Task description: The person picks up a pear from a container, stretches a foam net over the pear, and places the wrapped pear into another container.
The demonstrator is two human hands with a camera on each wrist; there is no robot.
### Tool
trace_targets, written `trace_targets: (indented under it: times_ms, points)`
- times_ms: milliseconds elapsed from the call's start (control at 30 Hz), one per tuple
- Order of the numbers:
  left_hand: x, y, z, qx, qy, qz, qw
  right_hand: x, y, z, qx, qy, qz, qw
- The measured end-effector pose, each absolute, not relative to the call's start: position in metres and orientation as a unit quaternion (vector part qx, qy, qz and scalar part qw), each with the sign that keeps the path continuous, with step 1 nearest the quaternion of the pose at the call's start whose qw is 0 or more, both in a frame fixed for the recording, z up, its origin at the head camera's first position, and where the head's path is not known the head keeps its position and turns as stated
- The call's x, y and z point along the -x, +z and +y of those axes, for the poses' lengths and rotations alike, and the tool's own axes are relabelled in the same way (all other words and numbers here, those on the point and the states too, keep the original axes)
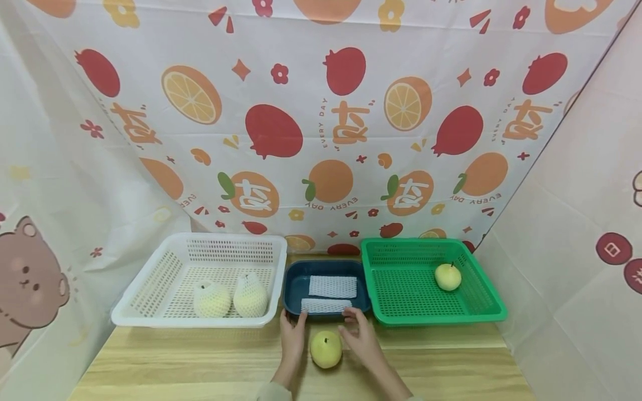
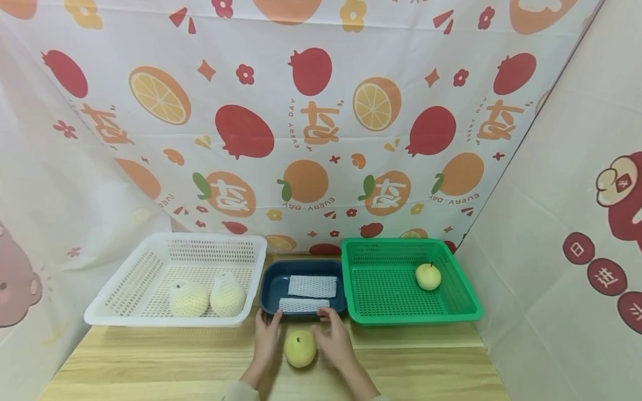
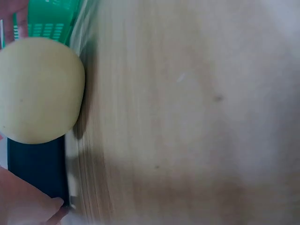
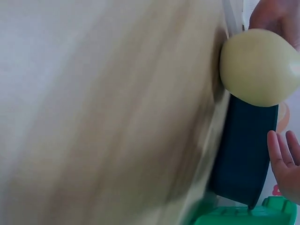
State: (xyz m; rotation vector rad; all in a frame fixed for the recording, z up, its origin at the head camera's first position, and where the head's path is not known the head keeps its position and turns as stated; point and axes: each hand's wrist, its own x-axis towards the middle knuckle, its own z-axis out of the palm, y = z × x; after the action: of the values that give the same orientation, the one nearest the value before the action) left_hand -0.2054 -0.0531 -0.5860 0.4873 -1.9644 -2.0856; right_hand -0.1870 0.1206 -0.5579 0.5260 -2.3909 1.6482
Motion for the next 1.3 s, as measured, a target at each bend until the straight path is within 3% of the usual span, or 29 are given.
trace_targets:
  times_ms: [400,967,1300]
  points:
    - [0.216,-0.588,-0.058,-0.166,-0.714,-0.666,0.139,0.229,-0.555,0.110,-0.136,0.367,-0.910,0.138]
    - [0.215,-0.590,-0.060,-0.147,-0.724,-0.659,0.143,0.253,-0.569,0.104,-0.136,0.229,-0.962,0.065]
    - [0.214,-0.588,-0.060,-0.141,-0.728,-0.655,0.148,0.256,-0.569,0.101,-0.124,0.142,-0.982,-0.017]
